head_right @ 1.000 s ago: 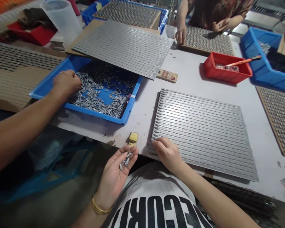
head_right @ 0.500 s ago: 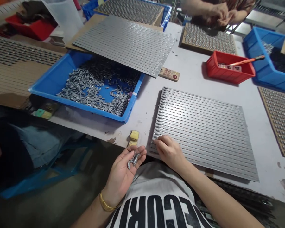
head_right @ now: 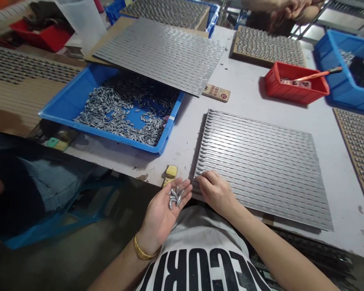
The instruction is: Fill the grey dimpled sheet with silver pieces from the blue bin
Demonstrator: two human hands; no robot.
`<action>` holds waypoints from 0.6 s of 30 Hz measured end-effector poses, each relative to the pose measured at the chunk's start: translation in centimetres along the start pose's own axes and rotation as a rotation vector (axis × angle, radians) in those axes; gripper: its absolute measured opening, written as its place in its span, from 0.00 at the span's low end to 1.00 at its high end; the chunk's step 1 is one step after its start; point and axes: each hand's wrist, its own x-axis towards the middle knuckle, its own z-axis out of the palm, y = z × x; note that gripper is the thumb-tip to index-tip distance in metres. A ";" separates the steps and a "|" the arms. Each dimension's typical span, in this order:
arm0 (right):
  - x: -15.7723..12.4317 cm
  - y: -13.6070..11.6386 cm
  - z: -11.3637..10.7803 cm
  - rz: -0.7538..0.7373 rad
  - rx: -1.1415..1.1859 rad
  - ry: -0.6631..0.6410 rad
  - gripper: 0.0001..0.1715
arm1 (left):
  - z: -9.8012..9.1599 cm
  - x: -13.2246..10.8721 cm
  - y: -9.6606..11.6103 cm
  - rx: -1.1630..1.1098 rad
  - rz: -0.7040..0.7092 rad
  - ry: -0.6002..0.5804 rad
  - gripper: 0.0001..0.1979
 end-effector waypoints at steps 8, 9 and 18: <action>0.8 -3.2 -1.2 0.035 0.160 -0.002 0.13 | 0.7 -0.1 -0.8 0.034 -0.014 -0.010 0.20; 0.9 -3.6 -1.1 0.040 0.182 -0.014 0.13 | 0.8 -0.2 -0.9 0.043 -0.014 -0.006 0.20; 0.8 -4.0 -2.0 0.234 0.594 -0.184 0.03 | 0.5 -0.8 -1.3 0.088 -0.004 -0.017 0.17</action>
